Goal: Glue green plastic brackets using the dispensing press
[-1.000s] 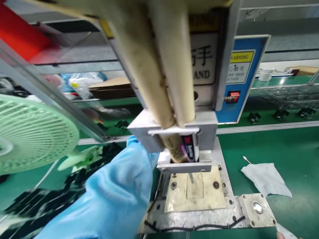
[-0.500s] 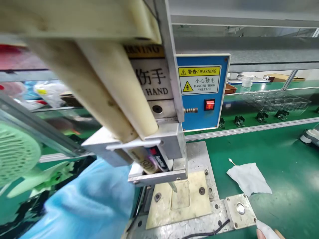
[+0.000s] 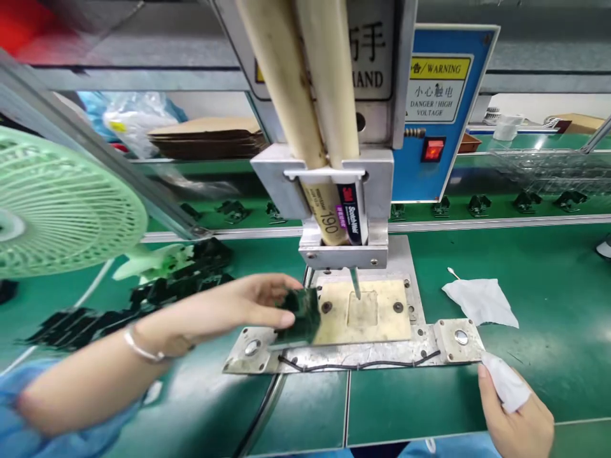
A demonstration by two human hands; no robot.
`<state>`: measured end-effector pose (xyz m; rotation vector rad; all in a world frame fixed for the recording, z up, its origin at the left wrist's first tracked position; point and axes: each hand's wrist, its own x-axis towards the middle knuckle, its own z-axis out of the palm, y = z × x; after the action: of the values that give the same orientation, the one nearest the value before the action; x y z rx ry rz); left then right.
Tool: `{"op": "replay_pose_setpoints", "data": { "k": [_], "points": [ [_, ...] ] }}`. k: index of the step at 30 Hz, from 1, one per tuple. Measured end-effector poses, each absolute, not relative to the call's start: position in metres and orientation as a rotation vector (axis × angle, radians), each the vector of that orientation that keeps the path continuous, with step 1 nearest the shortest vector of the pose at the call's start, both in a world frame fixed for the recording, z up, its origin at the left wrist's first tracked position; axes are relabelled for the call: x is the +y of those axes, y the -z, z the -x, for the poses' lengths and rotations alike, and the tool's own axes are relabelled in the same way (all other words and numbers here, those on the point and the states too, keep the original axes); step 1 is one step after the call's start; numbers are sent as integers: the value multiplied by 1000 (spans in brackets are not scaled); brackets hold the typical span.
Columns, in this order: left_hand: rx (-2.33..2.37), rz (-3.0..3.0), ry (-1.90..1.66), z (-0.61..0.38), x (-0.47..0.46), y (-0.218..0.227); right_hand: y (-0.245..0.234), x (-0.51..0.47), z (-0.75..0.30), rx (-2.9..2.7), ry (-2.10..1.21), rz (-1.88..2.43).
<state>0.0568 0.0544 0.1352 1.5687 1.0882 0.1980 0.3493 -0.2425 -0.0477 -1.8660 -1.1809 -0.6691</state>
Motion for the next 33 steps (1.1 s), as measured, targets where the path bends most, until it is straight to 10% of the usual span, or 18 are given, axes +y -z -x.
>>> {"op": "replay_pose_setpoints", "data": {
  "k": [17, 33],
  "points": [
    [699, -1629, -244, -137, 38, -75, 45, -234, -355, -1256, 719, 1778],
    [1555, -1882, -637, -19, 15, -78, 12, -206, -364, -241, -294, 1975]
  ]
}}
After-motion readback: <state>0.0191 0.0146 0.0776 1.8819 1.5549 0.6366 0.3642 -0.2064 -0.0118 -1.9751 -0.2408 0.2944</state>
